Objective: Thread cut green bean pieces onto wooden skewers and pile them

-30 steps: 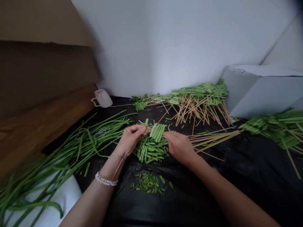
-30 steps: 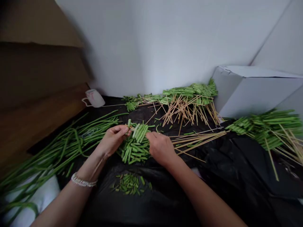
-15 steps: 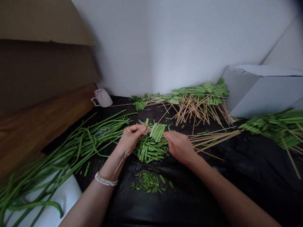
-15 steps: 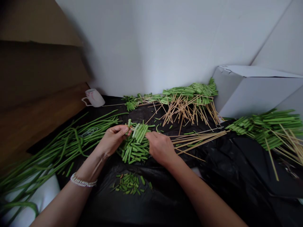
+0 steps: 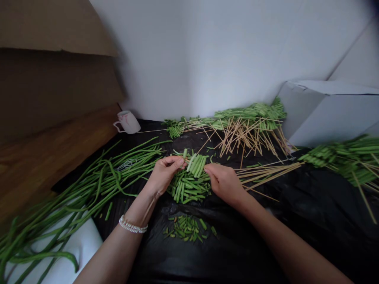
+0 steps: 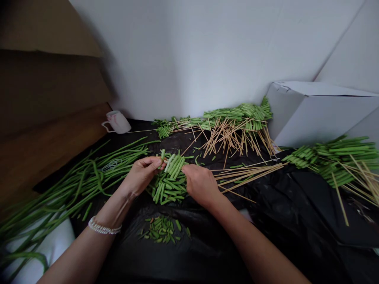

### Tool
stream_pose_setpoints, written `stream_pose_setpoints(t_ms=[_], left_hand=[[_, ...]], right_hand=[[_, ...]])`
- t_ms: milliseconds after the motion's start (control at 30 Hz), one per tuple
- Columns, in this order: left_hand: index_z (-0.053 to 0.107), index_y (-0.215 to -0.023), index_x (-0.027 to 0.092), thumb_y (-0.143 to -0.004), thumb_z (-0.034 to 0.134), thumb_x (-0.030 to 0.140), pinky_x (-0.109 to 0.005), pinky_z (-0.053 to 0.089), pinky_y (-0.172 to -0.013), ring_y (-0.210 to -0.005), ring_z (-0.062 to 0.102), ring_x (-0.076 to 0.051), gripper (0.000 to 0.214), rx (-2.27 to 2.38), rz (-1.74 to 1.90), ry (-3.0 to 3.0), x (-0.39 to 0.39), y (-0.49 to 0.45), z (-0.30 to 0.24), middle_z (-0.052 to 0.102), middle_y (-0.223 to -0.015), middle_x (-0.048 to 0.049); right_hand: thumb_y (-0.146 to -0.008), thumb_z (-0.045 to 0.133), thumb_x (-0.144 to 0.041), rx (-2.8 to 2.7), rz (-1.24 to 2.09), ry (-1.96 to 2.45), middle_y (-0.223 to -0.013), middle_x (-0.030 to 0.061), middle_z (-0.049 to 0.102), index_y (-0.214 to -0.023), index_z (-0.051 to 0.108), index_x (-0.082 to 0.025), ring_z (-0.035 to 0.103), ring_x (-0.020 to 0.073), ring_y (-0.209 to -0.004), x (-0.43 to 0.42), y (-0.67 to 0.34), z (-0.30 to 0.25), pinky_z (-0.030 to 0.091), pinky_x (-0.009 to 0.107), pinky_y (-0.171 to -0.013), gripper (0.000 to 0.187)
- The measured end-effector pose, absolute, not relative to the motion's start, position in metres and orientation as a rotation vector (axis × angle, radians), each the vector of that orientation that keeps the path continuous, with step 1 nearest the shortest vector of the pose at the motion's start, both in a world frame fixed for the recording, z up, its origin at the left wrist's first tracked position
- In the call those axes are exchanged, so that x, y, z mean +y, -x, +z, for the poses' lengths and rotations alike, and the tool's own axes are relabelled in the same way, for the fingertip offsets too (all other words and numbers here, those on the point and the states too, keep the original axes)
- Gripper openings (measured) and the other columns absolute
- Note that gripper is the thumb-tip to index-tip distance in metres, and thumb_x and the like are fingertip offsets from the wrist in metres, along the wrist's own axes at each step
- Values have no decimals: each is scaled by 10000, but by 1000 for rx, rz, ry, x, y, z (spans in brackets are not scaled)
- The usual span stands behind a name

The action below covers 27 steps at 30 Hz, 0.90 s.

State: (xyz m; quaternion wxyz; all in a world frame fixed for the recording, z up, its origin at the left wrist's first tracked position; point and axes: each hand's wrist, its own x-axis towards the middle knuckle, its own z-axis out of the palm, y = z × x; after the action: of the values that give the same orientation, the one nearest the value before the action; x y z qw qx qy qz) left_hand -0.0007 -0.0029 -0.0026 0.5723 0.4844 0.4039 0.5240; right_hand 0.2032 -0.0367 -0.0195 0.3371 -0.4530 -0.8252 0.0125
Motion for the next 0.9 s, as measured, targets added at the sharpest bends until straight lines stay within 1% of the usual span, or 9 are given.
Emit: stream_pose_setpoints(t_ms=[133, 200, 267, 400, 500, 600, 700, 800, 900], left_hand=[[749, -733, 155, -644, 810, 324, -290, 478, -765, -705, 595, -136, 201, 971, 1233, -1138, -3, 0, -4, 698, -748, -49], [750, -735, 158, -642, 811, 324, -286, 476, -760, -705, 598, -135, 200, 968, 1230, -1129, -3, 0, -4, 702, -754, -50], [752, -731, 162, -641, 812, 328, -277, 471, -755, -705, 595, -131, 198, 968, 1218, -1135, -4, -1, -3, 701, -748, -44], [755, -716, 171, -655, 802, 331, -241, 448, -703, -667, 562, -107, 178, 990, 1183, -1212, -5, -2, -4, 685, -731, -20], [755, -724, 170, -663, 794, 333, -234, 437, -680, -660, 553, -106, 179, 1015, 1189, -1254, -5, -2, -4, 683, -740, -17], [745, -715, 165, -665, 789, 344, -234, 438, -673, -666, 559, -110, 192, 1022, 1192, -1260, -5, -3, -4, 680, -745, -18], [736, -727, 165, -629, 815, 316, -237, 453, -683, -676, 573, -110, 197, 1010, 1193, -1214, -6, -5, -3, 683, -775, -17], [726, -722, 157, -594, 835, 296, -232, 457, -661, -647, 569, -103, 218, 1045, 1203, -1191, -7, -7, -3, 672, -735, -9], [700, -724, 155, -600, 830, 307, -226, 458, -634, -616, 561, -93, 235, 1075, 1192, -1154, -8, -9, -2, 656, -701, 1]], right_hand=[[-888, 362, -87, -2132, -239, 1179, -751, 44, 616, -899, 635, -154, 547, 155, -725, -39, -204, -20, 390, 260, -681, 282], [-883, 363, -85, -2123, -321, 1172, -735, 47, 607, -913, 641, -144, 541, 159, -710, -40, -204, -20, 386, 264, -665, 285], [-885, 369, -92, -2127, -280, 1170, -749, 49, 616, -911, 639, -143, 548, 157, -717, -41, -203, -19, 389, 262, -664, 277], [-901, 389, -113, -2147, -8, 1165, -817, 39, 652, -902, 624, -162, 577, 136, -761, -40, -201, -19, 402, 244, -702, 240], [-909, 394, -125, -2149, 17, 1171, -850, 36, 661, -913, 622, -172, 581, 135, -783, -38, -201, -19, 406, 248, -718, 232], [-913, 383, -122, -2158, -92, 1183, -825, 34, 650, -919, 626, -170, 568, 138, -766, -38, -202, -19, 403, 255, -710, 248], [-911, 377, -108, -2163, -241, 1196, -769, 28, 626, -920, 634, -161, 545, 140, -736, -39, -204, -17, 394, 255, -686, 263], [-898, 380, -90, -2171, -464, 1156, -716, 27, 593, -941, 643, -145, 511, 151, -708, -40, -205, -16, 379, 269, -651, 272], [-883, 382, -71, -2187, -692, 1063, -706, 36, 574, -1011, 638, -101, 481, 165, -698, -40, -206, -16, 364, 291, -628, 288]])
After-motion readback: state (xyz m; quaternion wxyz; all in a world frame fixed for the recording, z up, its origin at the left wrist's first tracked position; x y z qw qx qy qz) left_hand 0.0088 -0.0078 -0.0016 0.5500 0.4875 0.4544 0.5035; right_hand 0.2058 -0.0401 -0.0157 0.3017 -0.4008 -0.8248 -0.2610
